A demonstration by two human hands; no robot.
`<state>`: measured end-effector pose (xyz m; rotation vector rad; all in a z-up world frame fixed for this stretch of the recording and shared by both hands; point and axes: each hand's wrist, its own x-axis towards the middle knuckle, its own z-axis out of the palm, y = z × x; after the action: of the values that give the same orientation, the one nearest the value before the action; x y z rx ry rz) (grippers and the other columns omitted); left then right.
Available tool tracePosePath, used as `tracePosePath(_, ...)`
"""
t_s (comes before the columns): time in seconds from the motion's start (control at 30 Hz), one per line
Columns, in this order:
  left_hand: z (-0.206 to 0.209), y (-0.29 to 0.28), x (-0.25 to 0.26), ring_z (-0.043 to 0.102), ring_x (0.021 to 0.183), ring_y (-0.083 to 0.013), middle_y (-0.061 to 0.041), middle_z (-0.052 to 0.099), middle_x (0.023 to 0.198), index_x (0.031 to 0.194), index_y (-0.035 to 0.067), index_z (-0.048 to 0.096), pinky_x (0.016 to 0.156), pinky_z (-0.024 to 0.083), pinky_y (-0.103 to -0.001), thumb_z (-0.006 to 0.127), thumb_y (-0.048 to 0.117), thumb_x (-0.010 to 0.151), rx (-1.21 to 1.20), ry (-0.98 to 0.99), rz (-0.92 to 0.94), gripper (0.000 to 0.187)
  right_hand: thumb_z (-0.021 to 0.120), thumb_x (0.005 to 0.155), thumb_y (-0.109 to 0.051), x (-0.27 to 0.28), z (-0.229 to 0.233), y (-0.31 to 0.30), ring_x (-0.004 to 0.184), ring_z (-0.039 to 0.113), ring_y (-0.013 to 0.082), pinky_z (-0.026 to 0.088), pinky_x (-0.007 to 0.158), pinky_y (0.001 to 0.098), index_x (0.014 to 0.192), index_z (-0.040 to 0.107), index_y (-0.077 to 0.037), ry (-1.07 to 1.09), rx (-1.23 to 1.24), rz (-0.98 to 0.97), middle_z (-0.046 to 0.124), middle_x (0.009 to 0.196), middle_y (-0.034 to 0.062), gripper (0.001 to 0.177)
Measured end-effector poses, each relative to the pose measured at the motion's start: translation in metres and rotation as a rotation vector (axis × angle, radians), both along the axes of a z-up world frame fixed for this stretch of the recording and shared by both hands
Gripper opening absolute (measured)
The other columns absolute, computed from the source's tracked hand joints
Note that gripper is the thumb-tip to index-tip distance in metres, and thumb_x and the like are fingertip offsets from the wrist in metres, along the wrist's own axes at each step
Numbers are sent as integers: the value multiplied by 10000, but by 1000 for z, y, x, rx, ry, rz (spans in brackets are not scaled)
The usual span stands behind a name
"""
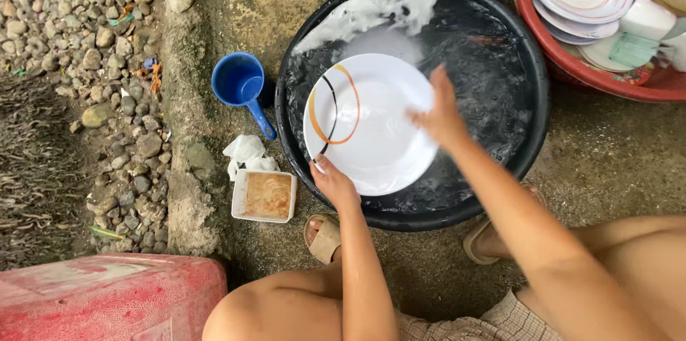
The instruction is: The person washes plates and cups in a basin of soapy water by hand, scrubbing them and then moving them into a second basin.
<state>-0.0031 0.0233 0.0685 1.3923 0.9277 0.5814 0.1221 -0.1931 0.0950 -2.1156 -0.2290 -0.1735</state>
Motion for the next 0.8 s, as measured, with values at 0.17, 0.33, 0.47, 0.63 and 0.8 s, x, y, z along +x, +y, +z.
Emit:
tracePosePath(0.17,29,3,0,419,1340,-396,-182,345,1534,1606,174,243,1049,371,-639,125,780,902,-875,258,-139,937,810,912,-204,29,43,-31,872,725,251,572,765,374,1262,693,-12,379,263,153,754,1042,187,416)
tracePosePath(0.33,8,45,-8,522,1365,-502,-303,381,1522,1570,29,258,1102,430,-649,361,542,956,-1224,-223,-139,807,764,930,-123,0,74,-35,919,775,194,627,828,307,1198,754,-187,-246,31,553,796,1052,78,276)
tracePosePath(0.47,-6,49,-13,589,1365,-404,-284,558,1501,1532,-44,413,1113,465,-513,560,241,1016,-1073,-387,-323,607,723,863,-52,-7,71,-53,1136,711,215,573,951,320,1237,737,-255,-553,-472,534,758,1251,17,426)
tracePosePath(0.63,11,23,-2,673,998,-259,-138,686,1144,1298,34,584,879,558,-405,602,222,980,-628,-201,-133,371,531,990,65,-4,-54,-84,1415,496,416,391,1198,417,1504,482,38,-386,-255,-58,500,1543,261,517)
tracePosePath(0.8,-12,17,3,559,771,-80,-15,675,876,1047,-22,754,677,462,-250,673,303,1027,-255,-124,-59,335,545,1047,-144,-9,-192,-124,1333,612,286,466,1134,345,1458,536,-16,153,513,-757,631,1442,164,431)
